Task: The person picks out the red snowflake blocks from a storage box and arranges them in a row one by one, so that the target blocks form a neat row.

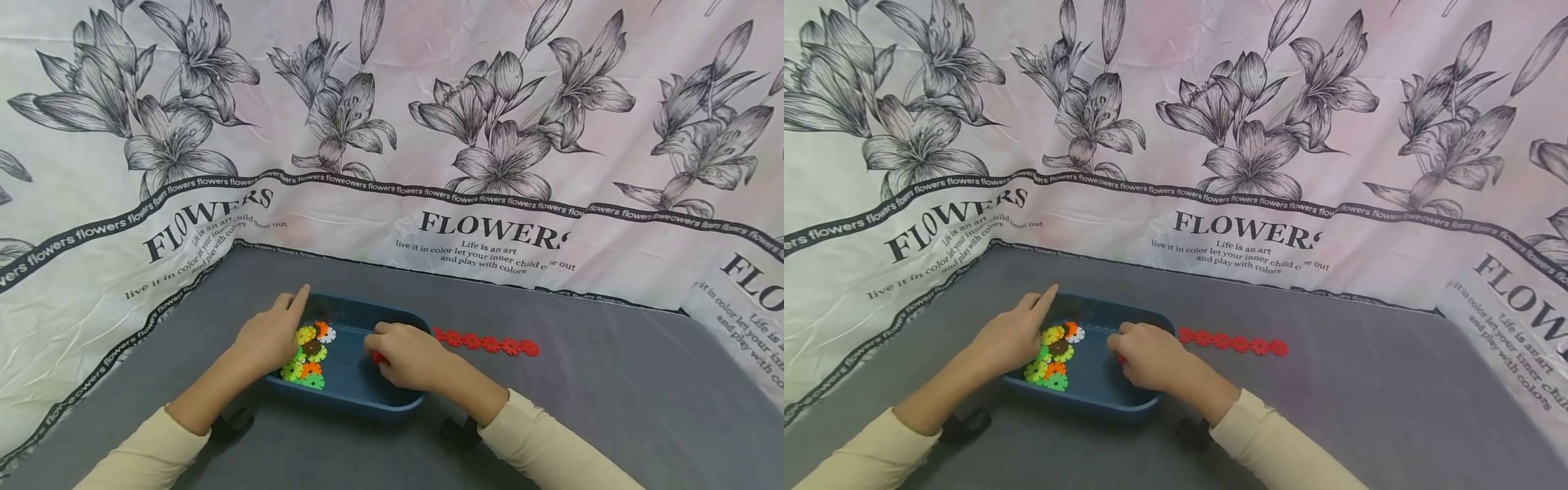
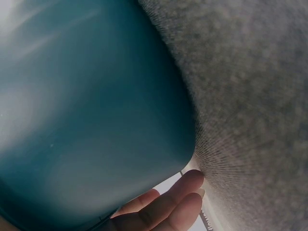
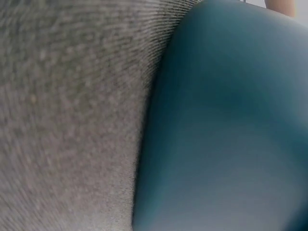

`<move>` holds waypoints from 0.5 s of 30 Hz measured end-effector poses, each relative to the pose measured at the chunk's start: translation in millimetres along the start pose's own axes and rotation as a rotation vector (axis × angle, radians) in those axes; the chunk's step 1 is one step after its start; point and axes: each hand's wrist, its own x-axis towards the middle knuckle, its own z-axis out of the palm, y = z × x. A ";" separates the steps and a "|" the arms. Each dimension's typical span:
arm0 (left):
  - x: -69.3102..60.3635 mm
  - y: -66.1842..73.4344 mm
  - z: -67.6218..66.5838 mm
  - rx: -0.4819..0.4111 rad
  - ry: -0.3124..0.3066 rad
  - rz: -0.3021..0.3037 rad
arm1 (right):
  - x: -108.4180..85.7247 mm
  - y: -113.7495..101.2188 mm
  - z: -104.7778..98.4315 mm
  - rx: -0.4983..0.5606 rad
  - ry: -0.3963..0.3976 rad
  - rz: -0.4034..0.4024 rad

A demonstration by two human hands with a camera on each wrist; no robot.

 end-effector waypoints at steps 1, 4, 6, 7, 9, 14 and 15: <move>0.2 0.0 0.2 0.000 -0.001 -0.001 | -0.3 0.2 0.2 0.005 0.008 0.000; 0.8 -0.3 1.2 0.001 0.000 -0.002 | -1.3 0.6 0.8 0.028 0.036 0.001; 1.1 -0.9 2.0 0.003 0.003 0.001 | -2.0 0.9 1.4 0.044 0.045 0.004; 1.4 -1.5 2.5 0.005 0.004 0.003 | -2.1 0.9 1.5 0.051 0.048 0.004; 1.7 -2.2 3.0 0.007 0.005 0.005 | -2.2 1.0 2.0 0.061 0.055 0.005; 2.0 -2.1 3.2 0.003 0.007 0.007 | -1.5 1.6 2.9 0.067 0.080 0.002; 2.1 -2.1 3.1 0.004 0.006 0.004 | -1.3 1.7 2.7 0.070 0.085 0.003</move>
